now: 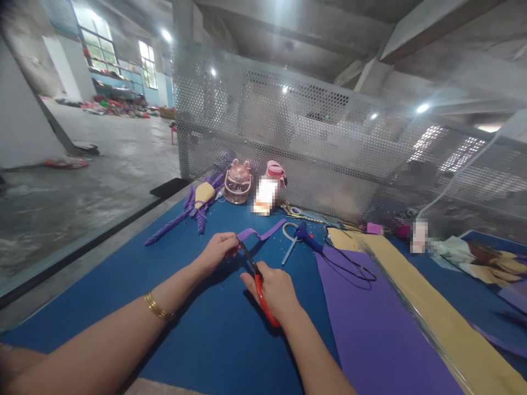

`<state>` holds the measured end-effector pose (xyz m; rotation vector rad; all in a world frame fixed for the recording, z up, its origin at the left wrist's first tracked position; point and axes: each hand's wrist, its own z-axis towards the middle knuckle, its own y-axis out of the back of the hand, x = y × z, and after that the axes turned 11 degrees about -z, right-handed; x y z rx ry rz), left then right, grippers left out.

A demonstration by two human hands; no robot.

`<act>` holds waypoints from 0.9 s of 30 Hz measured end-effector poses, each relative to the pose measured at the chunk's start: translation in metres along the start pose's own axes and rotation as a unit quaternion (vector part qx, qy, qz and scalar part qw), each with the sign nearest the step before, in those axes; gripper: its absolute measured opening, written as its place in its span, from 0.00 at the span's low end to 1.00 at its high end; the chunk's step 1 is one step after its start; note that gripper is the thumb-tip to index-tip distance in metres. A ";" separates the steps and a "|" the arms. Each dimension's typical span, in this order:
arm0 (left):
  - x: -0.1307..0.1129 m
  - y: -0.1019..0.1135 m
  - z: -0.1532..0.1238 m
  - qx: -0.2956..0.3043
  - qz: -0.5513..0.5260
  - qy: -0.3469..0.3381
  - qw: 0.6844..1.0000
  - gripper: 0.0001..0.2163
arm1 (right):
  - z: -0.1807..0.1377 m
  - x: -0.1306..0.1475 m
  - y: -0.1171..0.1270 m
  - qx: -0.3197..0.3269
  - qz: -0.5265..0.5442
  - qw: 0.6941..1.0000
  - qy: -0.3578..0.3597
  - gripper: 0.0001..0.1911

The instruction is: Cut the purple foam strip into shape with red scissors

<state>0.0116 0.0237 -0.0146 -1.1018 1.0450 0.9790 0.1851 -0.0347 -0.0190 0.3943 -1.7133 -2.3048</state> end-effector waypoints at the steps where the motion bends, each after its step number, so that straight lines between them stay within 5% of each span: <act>1: 0.000 0.000 0.000 0.001 0.000 -0.001 1.000 0.08 | 0.000 0.000 0.000 0.000 0.000 1.000 0.001 0.13; 27: -0.001 0.001 -0.001 0.008 -0.003 -0.002 1.000 0.09 | 0.000 0.001 0.001 -0.014 0.006 1.000 -0.003 0.15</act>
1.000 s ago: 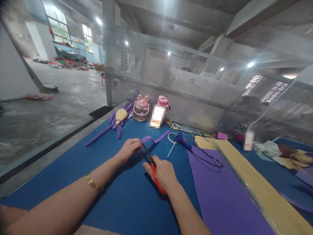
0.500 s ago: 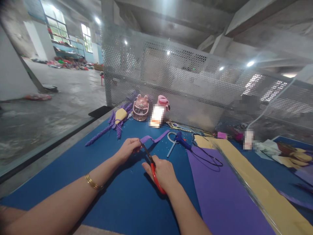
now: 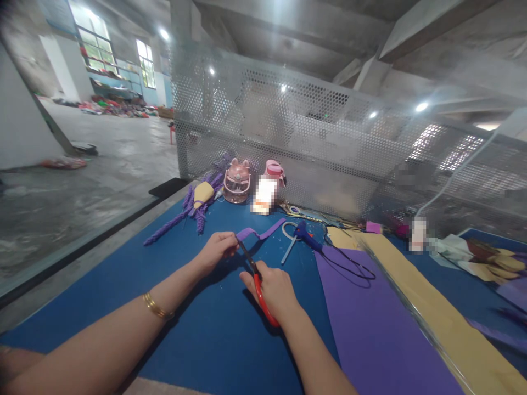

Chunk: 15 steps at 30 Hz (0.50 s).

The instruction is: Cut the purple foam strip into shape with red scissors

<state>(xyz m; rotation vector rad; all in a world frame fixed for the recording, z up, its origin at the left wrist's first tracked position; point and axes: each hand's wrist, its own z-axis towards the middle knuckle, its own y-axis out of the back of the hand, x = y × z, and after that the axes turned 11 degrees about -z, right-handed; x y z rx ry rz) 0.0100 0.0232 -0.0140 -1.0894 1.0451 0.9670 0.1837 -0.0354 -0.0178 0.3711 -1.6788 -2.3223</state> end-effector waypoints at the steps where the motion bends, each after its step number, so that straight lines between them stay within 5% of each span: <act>1: 0.000 0.000 0.000 0.000 0.000 0.001 1.000 0.09 | 0.000 0.000 0.000 0.000 0.000 1.000 0.000 0.15; 15: 0.000 0.000 0.000 0.000 0.005 -0.002 1.000 0.08 | 0.000 0.000 -0.004 -0.006 -0.004 1.000 0.001 0.16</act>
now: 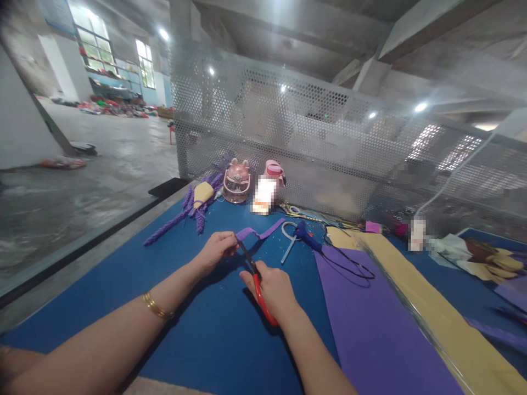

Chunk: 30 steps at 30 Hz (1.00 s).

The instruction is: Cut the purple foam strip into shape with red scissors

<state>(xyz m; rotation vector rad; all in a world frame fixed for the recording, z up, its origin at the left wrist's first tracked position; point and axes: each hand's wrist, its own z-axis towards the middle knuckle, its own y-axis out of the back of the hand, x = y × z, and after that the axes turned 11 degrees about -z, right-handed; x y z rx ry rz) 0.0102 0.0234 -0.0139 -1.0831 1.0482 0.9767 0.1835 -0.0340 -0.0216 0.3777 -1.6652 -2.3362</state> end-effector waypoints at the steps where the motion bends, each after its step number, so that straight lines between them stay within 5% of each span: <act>1: 0.000 0.000 0.000 0.000 0.000 -0.001 1.000 0.08 | 0.000 0.000 0.000 -0.002 -0.001 1.000 0.001 0.17; 30: 0.001 0.000 0.000 0.000 -0.005 -0.003 1.000 0.08 | 0.000 0.001 0.002 0.008 0.019 1.000 -0.004 0.15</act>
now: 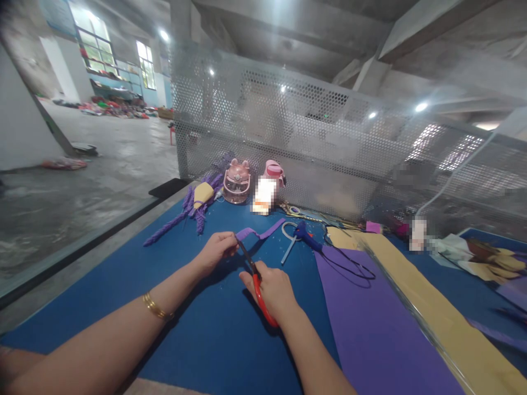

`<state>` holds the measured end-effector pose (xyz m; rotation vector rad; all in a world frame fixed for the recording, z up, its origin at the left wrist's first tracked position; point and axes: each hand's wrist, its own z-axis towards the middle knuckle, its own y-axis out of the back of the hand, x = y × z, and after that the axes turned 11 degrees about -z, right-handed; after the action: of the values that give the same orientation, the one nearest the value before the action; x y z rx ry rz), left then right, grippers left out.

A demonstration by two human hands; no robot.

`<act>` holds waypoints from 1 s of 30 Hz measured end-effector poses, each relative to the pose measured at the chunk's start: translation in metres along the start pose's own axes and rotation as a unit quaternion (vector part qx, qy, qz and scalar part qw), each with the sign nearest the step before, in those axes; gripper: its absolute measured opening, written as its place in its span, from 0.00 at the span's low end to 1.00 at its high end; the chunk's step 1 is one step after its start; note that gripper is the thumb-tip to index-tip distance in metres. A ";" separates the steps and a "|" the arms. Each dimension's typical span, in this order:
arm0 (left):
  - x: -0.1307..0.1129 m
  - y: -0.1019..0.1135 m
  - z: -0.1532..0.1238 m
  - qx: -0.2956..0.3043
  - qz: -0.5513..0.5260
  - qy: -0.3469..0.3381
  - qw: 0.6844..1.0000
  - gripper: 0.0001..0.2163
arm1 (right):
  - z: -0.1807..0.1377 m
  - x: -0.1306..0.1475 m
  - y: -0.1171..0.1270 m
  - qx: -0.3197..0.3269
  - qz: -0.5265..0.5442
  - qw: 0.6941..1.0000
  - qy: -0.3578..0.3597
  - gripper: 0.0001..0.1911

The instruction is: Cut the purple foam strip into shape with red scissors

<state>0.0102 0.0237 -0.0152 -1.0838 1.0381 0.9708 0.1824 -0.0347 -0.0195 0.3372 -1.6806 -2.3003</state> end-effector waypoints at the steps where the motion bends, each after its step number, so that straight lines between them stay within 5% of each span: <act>1: 0.000 0.000 0.000 0.000 -0.001 0.001 1.000 0.08 | 0.000 0.000 0.000 0.000 -0.001 1.000 0.001 0.14; 30: -0.004 0.002 0.000 0.007 -0.027 0.003 1.000 0.08 | 0.000 0.000 -0.003 -0.019 -0.015 1.000 0.002 0.15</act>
<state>0.0079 0.0239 -0.0119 -1.0987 1.0143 0.9148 0.1817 -0.0338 -0.0223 0.3611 -1.6383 -2.3475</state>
